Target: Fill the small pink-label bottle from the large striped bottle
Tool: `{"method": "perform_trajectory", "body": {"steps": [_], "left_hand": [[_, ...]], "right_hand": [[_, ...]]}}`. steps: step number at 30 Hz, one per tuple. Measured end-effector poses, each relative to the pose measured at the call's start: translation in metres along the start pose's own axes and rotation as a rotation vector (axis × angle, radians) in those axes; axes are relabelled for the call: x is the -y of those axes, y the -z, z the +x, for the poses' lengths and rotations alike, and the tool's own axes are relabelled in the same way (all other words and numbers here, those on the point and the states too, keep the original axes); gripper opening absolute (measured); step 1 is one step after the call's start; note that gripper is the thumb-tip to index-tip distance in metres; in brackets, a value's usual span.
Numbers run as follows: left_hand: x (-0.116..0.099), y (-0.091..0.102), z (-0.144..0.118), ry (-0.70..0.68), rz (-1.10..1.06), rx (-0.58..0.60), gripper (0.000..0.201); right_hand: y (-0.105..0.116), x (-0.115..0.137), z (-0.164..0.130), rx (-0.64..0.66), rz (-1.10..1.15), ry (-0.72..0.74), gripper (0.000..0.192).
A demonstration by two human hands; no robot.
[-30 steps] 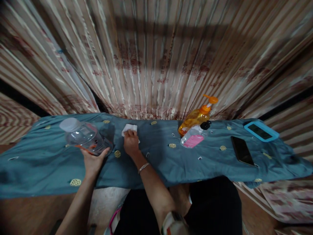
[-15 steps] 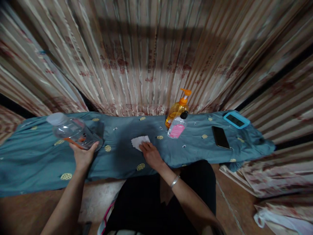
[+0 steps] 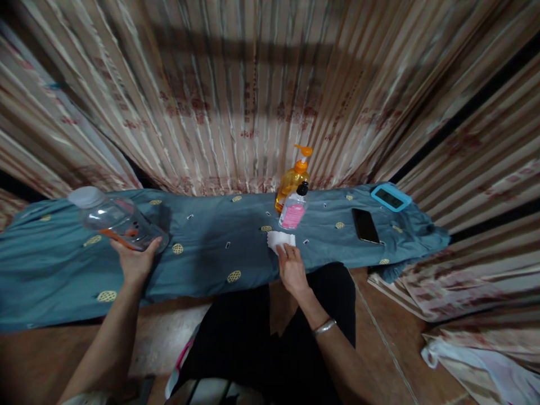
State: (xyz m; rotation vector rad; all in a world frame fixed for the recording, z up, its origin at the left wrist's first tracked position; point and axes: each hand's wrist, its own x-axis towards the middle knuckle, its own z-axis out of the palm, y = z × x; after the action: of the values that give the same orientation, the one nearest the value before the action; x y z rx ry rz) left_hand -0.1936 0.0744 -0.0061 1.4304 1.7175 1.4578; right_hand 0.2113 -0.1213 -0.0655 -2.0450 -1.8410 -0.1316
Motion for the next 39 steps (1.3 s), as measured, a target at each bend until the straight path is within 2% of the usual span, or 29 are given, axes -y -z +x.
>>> {"method": "perform_trajectory", "body": {"steps": [2, 4, 8, 15, 18, 20, 23, 27, 31, 34, 37, 39], "left_hand": [[-0.004, -0.001, -0.002, 0.137, 0.064, -0.030, 0.119], [-0.008, -0.002, -0.004, 0.168, 0.108, -0.023, 0.122], [-0.004, -0.004, -0.004, 0.190, 0.136, -0.038, 0.129], [0.028, -0.006, 0.001, 0.135, 0.150, -0.065, 0.129], [0.027, -0.006, 0.000, 0.136, 0.155, -0.061, 0.127], [0.022, -0.005, -0.001, 0.157, 0.152, -0.050, 0.126], [0.014, -0.002, -0.002, 0.193, 0.165, -0.032, 0.130], [0.014, -0.001, -0.002, 0.187, 0.152, -0.022, 0.129], [0.022, -0.002, -0.003, 0.167, 0.135, -0.061, 0.123], [0.024, -0.002, -0.004, 0.152, 0.121, -0.059, 0.120], [0.019, -0.001, -0.005, 0.168, 0.123, -0.047, 0.116], [0.015, 0.000, -0.005, 0.193, 0.134, -0.040, 0.112]], "right_hand": [[-0.008, 0.024, 0.001, -0.003, 0.023, 0.029, 0.041], [-0.017, 0.054, 0.004, 0.000, 0.050, 0.083, 0.042], [-0.036, 0.120, 0.019, 0.013, 0.089, 0.180, 0.042], [-0.056, 0.232, 0.041, 0.103, 0.149, 0.353, 0.040], [-0.057, 0.265, 0.048, 0.154, 0.182, 0.455, 0.042], [-0.057, 0.272, 0.057, 0.184, 0.198, 0.520, 0.041], [-0.057, 0.256, 0.077, 0.227, 0.203, 0.574, 0.038], [-0.051, 0.193, 0.107, 0.253, 0.144, 0.515, 0.039], [-0.038, 0.121, 0.134, 0.246, 0.036, 0.352, 0.038], [-0.030, 0.079, 0.153, 0.223, -0.040, 0.186, 0.038], [-0.029, 0.055, 0.172, 0.181, -0.093, 0.023, 0.037], [-0.033, 0.051, 0.186, 0.147, -0.109, -0.058, 0.039]]}}
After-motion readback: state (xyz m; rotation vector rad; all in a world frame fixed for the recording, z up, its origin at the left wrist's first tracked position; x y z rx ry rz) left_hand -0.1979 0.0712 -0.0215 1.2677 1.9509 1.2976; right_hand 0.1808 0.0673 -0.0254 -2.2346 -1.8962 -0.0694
